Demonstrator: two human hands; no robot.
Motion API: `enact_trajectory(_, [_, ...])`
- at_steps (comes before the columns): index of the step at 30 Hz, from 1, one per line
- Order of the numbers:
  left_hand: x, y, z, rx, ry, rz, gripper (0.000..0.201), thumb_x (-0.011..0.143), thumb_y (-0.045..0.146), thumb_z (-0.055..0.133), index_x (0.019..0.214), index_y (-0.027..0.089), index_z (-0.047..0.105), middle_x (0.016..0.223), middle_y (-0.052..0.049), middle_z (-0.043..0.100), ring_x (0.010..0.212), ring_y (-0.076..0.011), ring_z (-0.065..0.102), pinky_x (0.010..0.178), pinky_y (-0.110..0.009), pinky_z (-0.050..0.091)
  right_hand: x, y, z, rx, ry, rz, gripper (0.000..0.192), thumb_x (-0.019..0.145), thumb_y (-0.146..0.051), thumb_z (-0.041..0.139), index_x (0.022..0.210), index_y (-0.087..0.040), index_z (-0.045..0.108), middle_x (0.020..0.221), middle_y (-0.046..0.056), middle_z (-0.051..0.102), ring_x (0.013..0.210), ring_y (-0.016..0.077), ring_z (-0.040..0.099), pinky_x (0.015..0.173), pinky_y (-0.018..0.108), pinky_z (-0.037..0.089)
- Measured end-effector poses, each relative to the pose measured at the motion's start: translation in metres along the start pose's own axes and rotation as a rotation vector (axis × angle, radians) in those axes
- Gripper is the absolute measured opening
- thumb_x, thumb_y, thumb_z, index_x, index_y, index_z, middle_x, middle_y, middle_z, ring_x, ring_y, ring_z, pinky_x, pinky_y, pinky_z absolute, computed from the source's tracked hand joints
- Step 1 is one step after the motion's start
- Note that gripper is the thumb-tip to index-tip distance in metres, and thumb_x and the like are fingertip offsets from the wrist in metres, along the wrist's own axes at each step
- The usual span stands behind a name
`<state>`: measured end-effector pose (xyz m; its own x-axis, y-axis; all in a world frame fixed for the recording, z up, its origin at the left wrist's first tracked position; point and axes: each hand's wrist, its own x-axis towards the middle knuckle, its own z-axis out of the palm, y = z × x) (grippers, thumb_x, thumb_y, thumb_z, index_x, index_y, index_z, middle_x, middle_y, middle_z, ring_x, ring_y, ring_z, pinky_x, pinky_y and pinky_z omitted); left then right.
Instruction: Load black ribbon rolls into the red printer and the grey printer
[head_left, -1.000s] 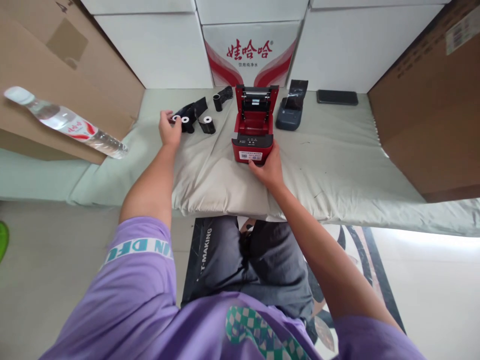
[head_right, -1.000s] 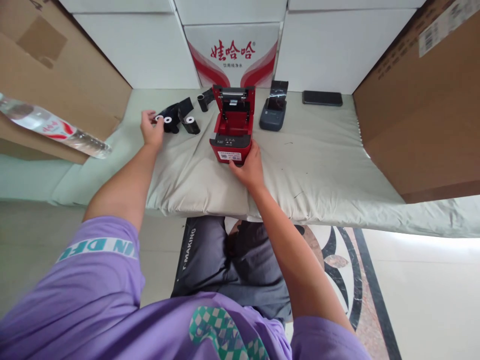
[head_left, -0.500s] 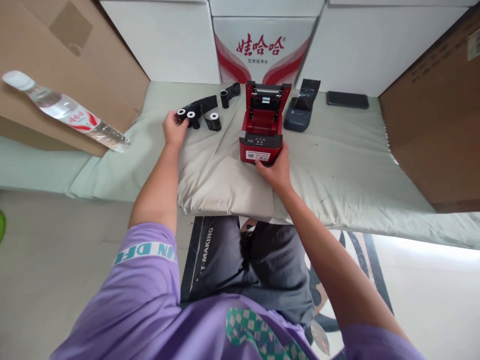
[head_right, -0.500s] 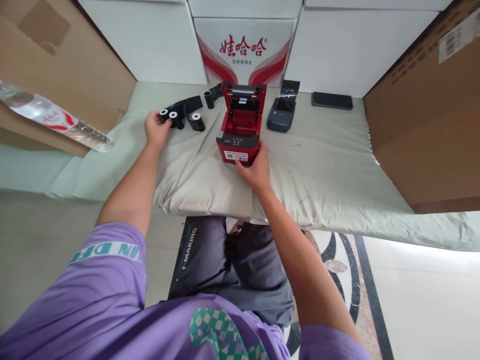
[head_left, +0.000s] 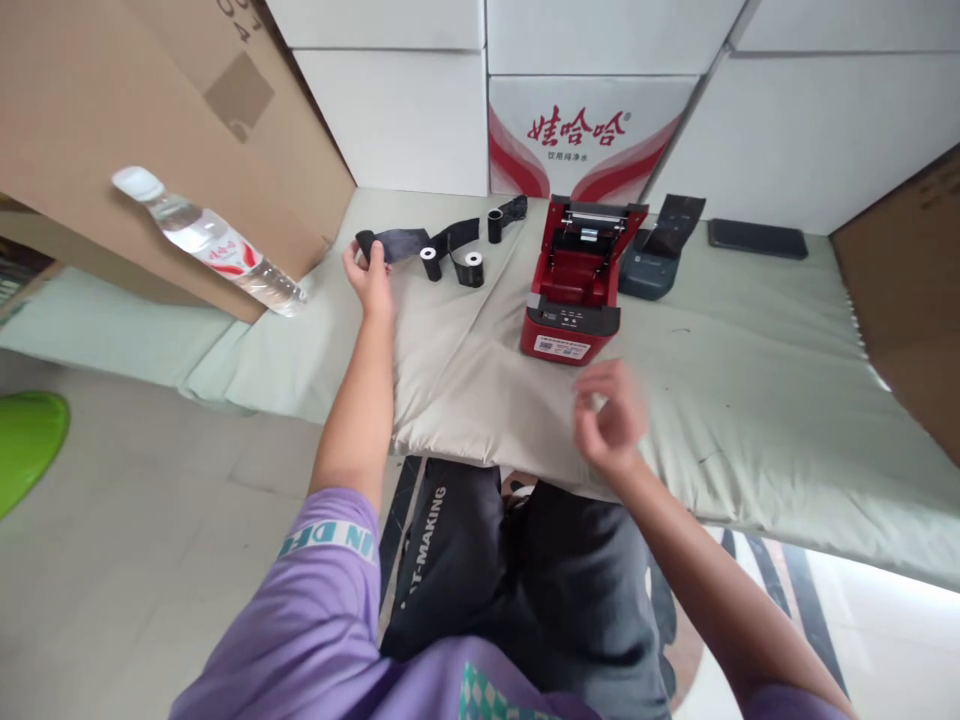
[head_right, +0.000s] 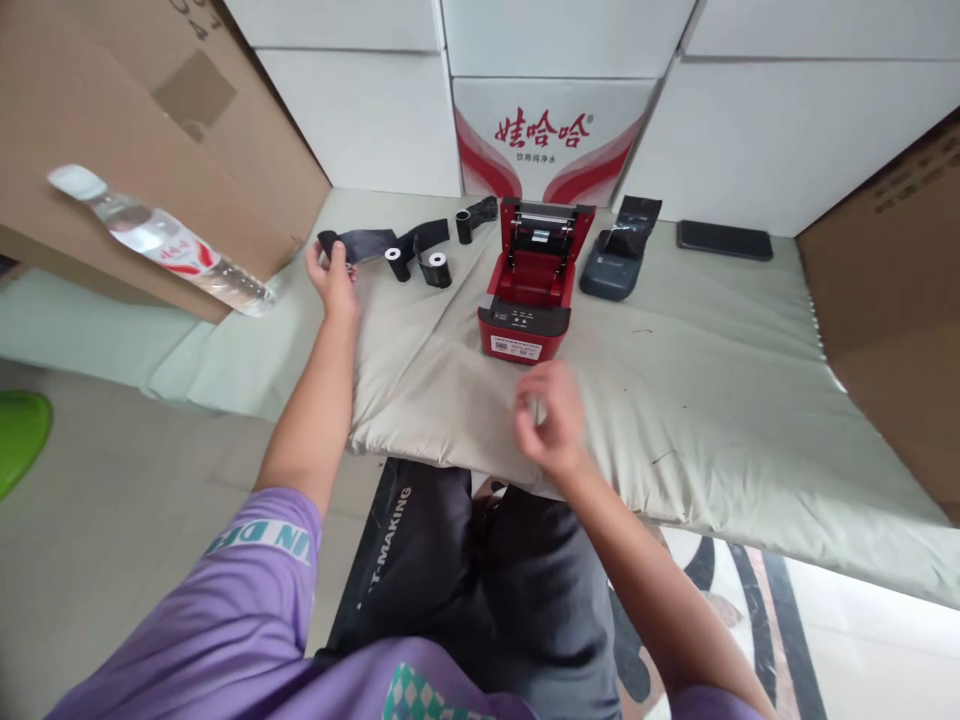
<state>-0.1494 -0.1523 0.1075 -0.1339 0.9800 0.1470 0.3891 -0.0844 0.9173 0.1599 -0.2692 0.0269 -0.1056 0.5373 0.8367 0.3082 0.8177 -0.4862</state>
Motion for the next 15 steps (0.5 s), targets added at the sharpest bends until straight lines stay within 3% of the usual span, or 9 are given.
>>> enact_trajectory(3, [0.018,-0.022,-0.004,-0.344,0.21,-0.127,0.061,0.099,0.078,0.059,0.129,0.026,0.068,0.08,0.002,0.064,0.096,-0.0101,0.063,0.08,-0.027,0.044,0.0,-0.049,0.035,0.213,-0.441,-0.368,0.007,0.102,-0.025,0.056,0.099,-0.022,0.061,0.081,0.002,0.065,0.074,0.019,0.06,0.072,0.037,0.049])
enact_trajectory(4, [0.026,-0.029,-0.005,-0.476,0.318,-0.16,0.052,0.105,0.07,0.056,0.129,0.026,0.066,0.079,0.002,0.062,0.089,-0.0094,0.062,0.077,-0.026,0.044,-0.004,-0.061,0.052,0.251,-0.574,-0.491,0.016,0.105,-0.032,0.055,0.094,-0.021,0.061,0.079,0.001,0.065,0.072,0.0186,0.059,0.069,0.036,0.047])
enact_trajectory(6, [0.041,-0.037,-0.004,-0.751,0.534,-0.178,0.032,0.116,0.048,0.044,0.119,0.024,0.064,0.075,0.002,0.056,0.073,-0.0079,0.054,0.069,-0.022,0.043,-0.016,-0.079,0.087,0.344,-0.81,-0.714,0.027,0.109,-0.036,0.05,0.092,-0.021,0.065,0.084,0.003,0.073,0.076,0.0193,0.067,0.069,0.036,0.047])
enact_trajectory(8, [0.052,-0.033,0.004,-0.984,0.598,-0.139,0.032,0.119,0.026,0.031,0.105,0.022,0.06,0.077,0.002,0.056,0.062,-0.0076,0.044,0.061,-0.019,0.04,-0.032,-0.091,0.118,0.425,-1.045,-0.844,0.029,0.111,-0.029,0.045,0.102,-0.02,0.071,0.09,0.004,0.079,0.081,0.0207,0.074,0.068,0.037,0.046])
enact_trajectory(11, [0.056,-0.005,0.026,-1.138,0.39,-0.067,0.037,0.114,0.008,0.028,0.092,0.021,0.055,0.087,0.0,0.064,0.057,-0.0073,0.04,0.054,-0.019,0.038,-0.054,-0.103,0.15,0.418,-1.466,-0.922,0.027,0.106,-0.022,0.052,0.119,-0.017,0.074,0.109,0.008,0.085,0.096,0.0258,0.081,0.065,0.037,0.043])
enact_trajectory(13, [0.054,0.024,0.045,-1.055,0.191,0.01,0.03,0.109,0.005,0.04,0.095,0.022,0.06,0.091,-0.001,0.068,0.061,-0.0081,0.047,0.057,-0.02,0.041,-0.063,-0.107,0.16,0.419,-1.591,-0.895,0.028,0.105,-0.025,0.055,0.123,-0.016,0.074,0.119,0.011,0.085,0.103,0.0275,0.081,0.062,0.036,0.041])
enact_trajectory(15, [0.048,0.053,0.064,-0.761,-0.014,0.11,0.022,0.098,0.004,0.063,0.098,0.026,0.066,0.094,0.0,0.071,0.076,-0.0113,0.062,0.064,-0.021,0.046,-0.068,-0.108,0.163,0.446,-1.623,-0.865,0.027,0.105,-0.028,0.054,0.12,-0.017,0.075,0.12,0.01,0.085,0.102,0.0257,0.081,0.06,0.035,0.04])
